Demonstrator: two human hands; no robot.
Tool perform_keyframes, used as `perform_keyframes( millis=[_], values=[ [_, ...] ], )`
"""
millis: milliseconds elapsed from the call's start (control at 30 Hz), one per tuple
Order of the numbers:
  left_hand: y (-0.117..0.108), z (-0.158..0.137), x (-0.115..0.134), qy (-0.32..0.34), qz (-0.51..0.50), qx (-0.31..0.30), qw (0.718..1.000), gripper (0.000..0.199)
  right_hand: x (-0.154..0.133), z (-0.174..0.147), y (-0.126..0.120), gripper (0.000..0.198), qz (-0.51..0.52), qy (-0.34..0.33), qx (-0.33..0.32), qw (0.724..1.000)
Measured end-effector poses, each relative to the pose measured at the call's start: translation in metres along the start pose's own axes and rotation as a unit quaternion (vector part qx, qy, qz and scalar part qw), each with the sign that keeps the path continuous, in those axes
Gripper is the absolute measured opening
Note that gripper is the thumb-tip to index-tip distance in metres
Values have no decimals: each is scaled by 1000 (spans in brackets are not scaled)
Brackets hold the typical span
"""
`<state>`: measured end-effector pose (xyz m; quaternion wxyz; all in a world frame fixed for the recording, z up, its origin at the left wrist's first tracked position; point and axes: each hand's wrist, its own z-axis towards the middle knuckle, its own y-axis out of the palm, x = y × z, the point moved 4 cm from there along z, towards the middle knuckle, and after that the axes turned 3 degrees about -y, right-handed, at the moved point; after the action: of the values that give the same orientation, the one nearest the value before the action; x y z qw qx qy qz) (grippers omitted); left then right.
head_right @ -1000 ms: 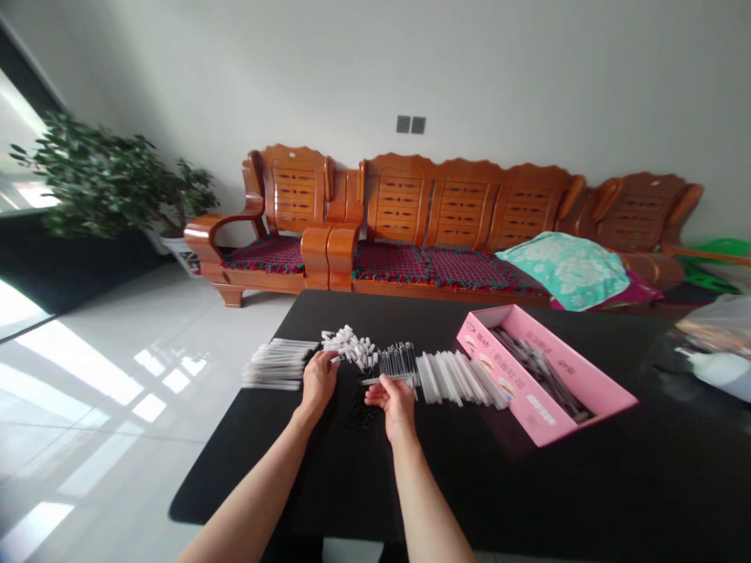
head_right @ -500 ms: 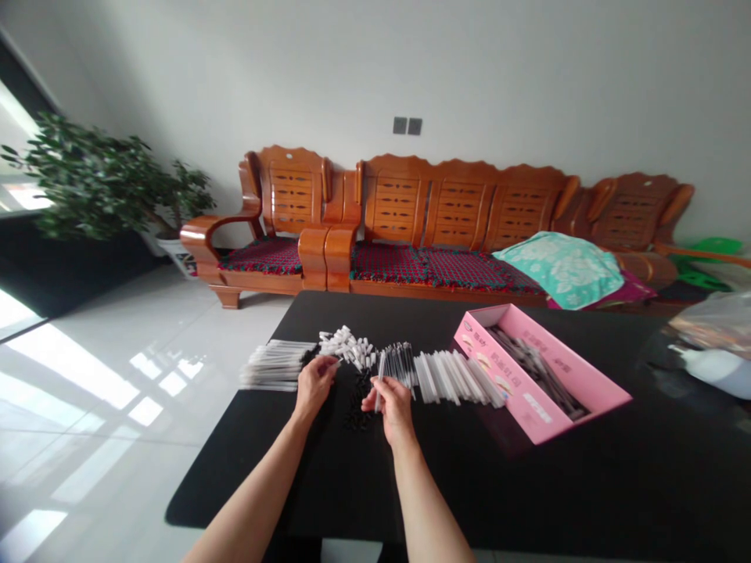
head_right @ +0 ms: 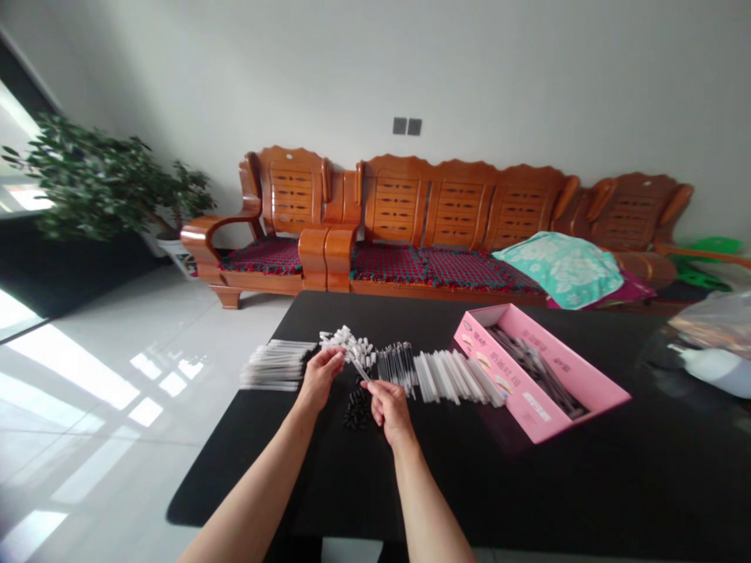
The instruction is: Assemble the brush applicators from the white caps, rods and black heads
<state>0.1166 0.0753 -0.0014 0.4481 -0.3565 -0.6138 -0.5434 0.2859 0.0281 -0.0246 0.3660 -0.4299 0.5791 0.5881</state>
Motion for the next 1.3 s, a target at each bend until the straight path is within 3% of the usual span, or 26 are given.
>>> perform_keyframes(
  millis=[433, 1067, 1300],
  values=[
    [12, -1, 17, 45, 73, -19, 996, 28, 0, 1, -1, 32, -8, 5, 3, 1000],
    [15, 2, 18, 40, 131, -55, 989, 29, 3, 4, -3, 32, -4, 8, 3, 1000],
    [22, -2, 9, 13, 41, -42, 998, 41, 5, 4, -4, 32, -2, 11, 3, 1000]
  ],
)
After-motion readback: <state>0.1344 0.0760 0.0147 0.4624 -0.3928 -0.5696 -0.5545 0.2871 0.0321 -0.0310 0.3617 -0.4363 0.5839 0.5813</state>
